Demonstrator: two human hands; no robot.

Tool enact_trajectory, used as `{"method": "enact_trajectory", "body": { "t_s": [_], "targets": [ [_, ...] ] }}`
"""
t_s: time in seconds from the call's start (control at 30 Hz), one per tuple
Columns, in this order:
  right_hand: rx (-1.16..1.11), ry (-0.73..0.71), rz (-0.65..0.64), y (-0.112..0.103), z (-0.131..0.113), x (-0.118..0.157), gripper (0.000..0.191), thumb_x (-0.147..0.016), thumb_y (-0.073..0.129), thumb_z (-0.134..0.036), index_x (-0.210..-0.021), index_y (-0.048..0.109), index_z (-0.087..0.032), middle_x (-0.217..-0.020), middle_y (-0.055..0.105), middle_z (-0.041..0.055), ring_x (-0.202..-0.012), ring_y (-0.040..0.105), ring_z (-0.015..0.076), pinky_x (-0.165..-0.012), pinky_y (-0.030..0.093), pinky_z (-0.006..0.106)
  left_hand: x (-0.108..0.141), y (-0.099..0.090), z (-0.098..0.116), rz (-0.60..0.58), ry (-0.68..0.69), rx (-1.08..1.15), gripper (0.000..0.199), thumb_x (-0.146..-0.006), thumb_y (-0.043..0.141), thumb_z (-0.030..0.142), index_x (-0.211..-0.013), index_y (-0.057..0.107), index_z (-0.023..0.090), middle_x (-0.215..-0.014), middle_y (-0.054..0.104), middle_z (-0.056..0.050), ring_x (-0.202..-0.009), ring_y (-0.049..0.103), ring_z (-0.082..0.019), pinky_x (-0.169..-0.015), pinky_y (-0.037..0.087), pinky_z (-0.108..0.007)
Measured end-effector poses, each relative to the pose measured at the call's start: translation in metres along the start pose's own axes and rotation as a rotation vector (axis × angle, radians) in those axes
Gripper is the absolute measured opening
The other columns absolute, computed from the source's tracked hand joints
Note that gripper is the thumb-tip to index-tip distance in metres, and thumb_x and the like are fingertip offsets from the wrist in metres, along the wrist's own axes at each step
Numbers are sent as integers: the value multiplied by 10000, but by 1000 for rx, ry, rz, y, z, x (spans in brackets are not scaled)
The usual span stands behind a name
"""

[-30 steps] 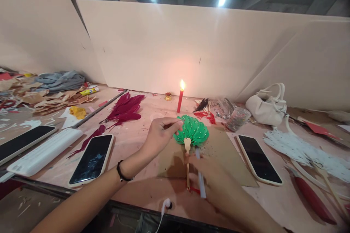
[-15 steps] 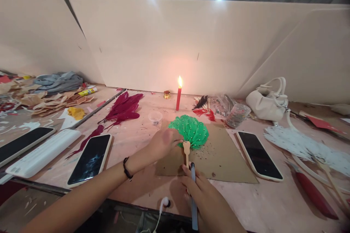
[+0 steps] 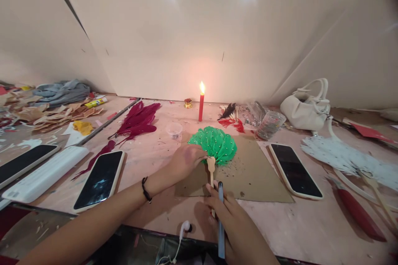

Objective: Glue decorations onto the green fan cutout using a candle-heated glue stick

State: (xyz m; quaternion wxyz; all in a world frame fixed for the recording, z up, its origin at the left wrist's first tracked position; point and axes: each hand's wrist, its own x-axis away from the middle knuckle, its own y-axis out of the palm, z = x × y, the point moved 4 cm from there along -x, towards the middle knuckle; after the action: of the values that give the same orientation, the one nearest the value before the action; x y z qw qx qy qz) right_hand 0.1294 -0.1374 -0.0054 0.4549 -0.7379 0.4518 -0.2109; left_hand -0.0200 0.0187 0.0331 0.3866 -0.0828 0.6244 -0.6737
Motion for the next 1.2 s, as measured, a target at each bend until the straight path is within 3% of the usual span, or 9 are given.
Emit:
{"method": "enact_trajectory", "body": {
  "t_s": [0.3, 0.67, 1.0, 1.2],
  "targets": [
    [-36, 19, -23, -4, -3, -1, 640, -822, 462, 70, -1420, 598, -113, -1689, 400, 172, -1568, 367, 318, -1194, 466, 503, 0, 4, -2, 11, 8, 16, 396, -1090, 477, 274, -858, 783, 179, -826, 742, -71, -771, 651, -197, -677, 407, -291],
    [-43, 21, -16, -5, -3, -2, 612, -851, 468, 59, -1409, 616, -143, -1680, 424, 156, -1565, 371, 311, -1208, 446, 513, 0, 3, 1, -6, 9, 10, 394, -1089, 476, 261, -818, 749, 172, -764, 690, -49, -714, 602, -177, -641, 348, -285],
    [-49, 36, -22, -5, -3, -2, 577, -876, 450, 30, -1401, 611, -145, -1685, 417, 154, -1564, 367, 319, -1192, 463, 522, 1, 4, 0, 11, 12, 39, 398, -1077, 461, 273, -829, 755, 172, -761, 680, -60, -718, 610, -177, -669, 416, -272],
    [-52, 36, -23, -6, -4, -3, 630, -821, 437, 73, -1378, 621, -157, -1682, 424, 150, -1557, 381, 316, -1186, 468, 515, 0, 4, 1, 2, 34, -29, 370, -1068, 477, 213, -826, 754, 171, -765, 689, -60, -726, 616, -183, -648, 390, -281]
  ]
}}
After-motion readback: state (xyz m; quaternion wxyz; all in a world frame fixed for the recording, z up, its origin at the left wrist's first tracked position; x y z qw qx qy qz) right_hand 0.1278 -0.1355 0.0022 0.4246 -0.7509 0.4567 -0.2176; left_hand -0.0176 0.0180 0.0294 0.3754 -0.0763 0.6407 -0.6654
